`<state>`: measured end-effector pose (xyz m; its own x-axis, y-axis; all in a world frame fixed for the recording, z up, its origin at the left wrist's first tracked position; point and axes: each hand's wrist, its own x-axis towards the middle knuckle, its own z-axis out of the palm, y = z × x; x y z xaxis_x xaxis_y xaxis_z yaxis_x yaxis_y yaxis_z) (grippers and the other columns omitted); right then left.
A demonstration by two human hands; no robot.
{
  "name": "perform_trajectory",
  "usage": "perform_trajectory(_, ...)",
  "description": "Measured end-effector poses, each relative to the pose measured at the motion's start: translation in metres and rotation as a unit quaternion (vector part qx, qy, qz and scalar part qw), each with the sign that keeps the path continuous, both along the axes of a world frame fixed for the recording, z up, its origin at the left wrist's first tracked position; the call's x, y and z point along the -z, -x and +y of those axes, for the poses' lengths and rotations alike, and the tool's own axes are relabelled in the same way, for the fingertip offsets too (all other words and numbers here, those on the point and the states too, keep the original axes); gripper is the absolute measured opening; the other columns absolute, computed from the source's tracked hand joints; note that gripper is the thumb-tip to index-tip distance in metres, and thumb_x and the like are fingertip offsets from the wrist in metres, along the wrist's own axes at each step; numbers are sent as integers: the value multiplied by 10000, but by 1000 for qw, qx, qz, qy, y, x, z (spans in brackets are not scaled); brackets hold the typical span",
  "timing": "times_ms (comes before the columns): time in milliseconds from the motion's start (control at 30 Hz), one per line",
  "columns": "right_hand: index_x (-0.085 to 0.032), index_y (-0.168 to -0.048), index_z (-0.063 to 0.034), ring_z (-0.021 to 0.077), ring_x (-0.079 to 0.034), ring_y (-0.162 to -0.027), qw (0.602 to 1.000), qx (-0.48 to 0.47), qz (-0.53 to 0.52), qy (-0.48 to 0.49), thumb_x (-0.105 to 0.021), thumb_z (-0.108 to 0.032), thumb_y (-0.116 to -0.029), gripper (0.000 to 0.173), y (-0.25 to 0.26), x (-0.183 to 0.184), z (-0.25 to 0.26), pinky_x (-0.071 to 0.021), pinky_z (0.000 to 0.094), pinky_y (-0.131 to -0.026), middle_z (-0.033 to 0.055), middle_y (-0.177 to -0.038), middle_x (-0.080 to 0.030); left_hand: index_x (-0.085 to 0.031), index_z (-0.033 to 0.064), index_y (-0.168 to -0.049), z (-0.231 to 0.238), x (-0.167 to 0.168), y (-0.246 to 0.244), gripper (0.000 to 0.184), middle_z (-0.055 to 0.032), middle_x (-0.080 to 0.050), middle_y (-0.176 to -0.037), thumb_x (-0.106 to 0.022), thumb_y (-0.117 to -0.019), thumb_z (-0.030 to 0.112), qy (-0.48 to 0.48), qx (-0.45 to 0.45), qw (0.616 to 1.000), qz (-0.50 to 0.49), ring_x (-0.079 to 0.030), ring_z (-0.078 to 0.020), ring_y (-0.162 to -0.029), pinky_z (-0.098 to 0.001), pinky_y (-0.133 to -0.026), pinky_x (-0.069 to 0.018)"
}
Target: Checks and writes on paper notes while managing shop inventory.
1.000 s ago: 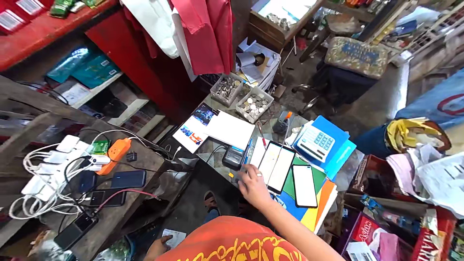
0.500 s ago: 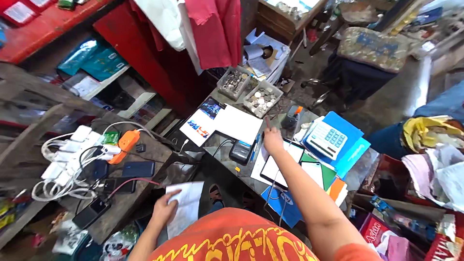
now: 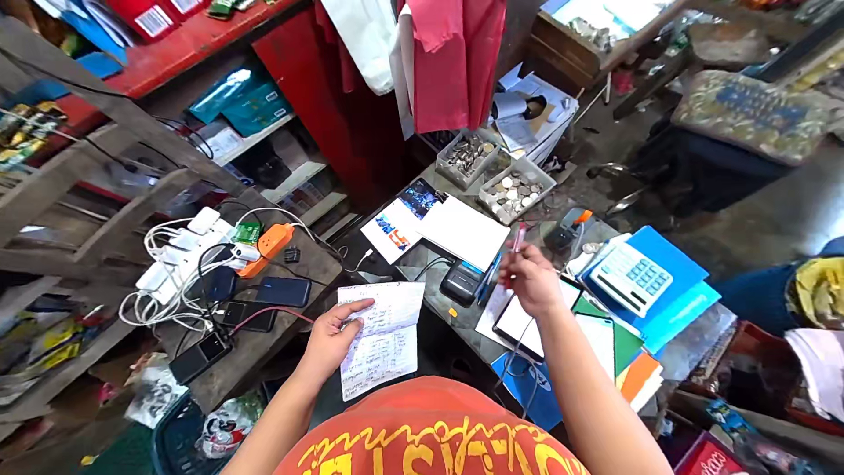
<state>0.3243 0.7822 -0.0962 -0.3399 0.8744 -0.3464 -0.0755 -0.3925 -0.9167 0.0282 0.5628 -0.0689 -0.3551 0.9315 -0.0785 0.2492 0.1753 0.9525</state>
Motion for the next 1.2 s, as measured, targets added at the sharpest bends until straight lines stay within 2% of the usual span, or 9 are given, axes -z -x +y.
perform_trajectory(67,-490,-1339,-124,55,-540,-584,995,-97,35,18,-296,-312,-1090,367,15,-7,-29,-487,244,-540,-56,-768,-589,-695,10,-1244,6,-1,-7,345,-103,-695,-1268,-509,-956,52,-9,30,998,53,-644,-110,-1180,-279,-1013,-524)
perform_trajectory(167,-587,-1247,-37,11,-494,-592,961,-272,35,-42,-417,-249,-1090,315,37,-19,-76,-433,191,-544,-56,-765,-571,-693,9,-1254,17,-8,-24,373,-117,-702,-1250,-526,-1033,259,-39,102,985,131,-630,-142,-1210,-328,-1071,-484)
perform_trajectory(267,-660,-1171,41,94,-582,-752,911,-373,-21,-174,-507,-223,-1069,322,50,-29,-104,-500,304,-732,89,-880,-657,-739,49,-1175,19,-16,-44,395,-58,-739,-1129,-617,-992,377,-49,147,976,151,-677,-92,-1073,-296,-978,-545)
perform_trajectory(500,-640,-1266,41,282,-685,-1005,885,-380,-107,-248,-549,-163,-1043,315,35,-22,-109,-526,456,-935,214,-1097,-705,-766,111,-919,20,-18,-55,321,17,-727,-897,-667,-941,416,-47,112,972,199,-672,-9,-860,-206,-808,-564)
perform_trajectory(767,-665,-1210,40,241,-688,-802,884,-369,-68,-277,-472,-216,-1092,341,32,-16,-119,-554,435,-804,166,-876,-707,-754,31,-1045,18,-6,-66,314,-19,-739,-1069,-680,-945,320,-81,101,987,94,-672,-33,-1035,-218,-951,-545)
perform_trajectory(900,-676,-1234,22,350,-683,-1103,852,-402,-163,-293,-480,-330,-1091,428,31,-14,-117,-495,548,-1007,215,-1121,-717,-724,31,-965,18,-4,-65,330,-20,-708,-973,-565,-1009,317,-82,109,979,150,-652,-24,-958,-213,-895,-542)
perform_trajectory(1000,-676,-1253,27,334,-690,-1046,878,-352,-175,-273,-518,-326,-1076,425,18,-5,-115,-509,520,-990,212,-1110,-717,-686,-25,-961,17,-6,-48,340,-34,-678,-926,-484,-1018,243,-69,60,983,157,-625,-7,-927,-200,-890,-517)
perform_trajectory(1100,-693,-1204,30,269,-692,-928,906,-324,-122,-243,-567,-314,-1056,395,12,-3,-115,-541,453,-897,190,-1031,-721,-654,7,-947,14,-4,-39,253,31,-634,-881,-504,-1005,203,-44,1,993,106,-608,42,-846,-147,-811,-514)
perform_trajectory(1200,-703,-907,80,272,-660,-924,900,-331,-72,-273,-562,-367,-1057,492,18,-8,-116,-515,433,-870,195,-937,-687,-652,35,-929,15,-2,-43,200,61,-650,-836,-543,-990,190,-32,-19,996,77,-626,45,-790,-159,-763,-540)
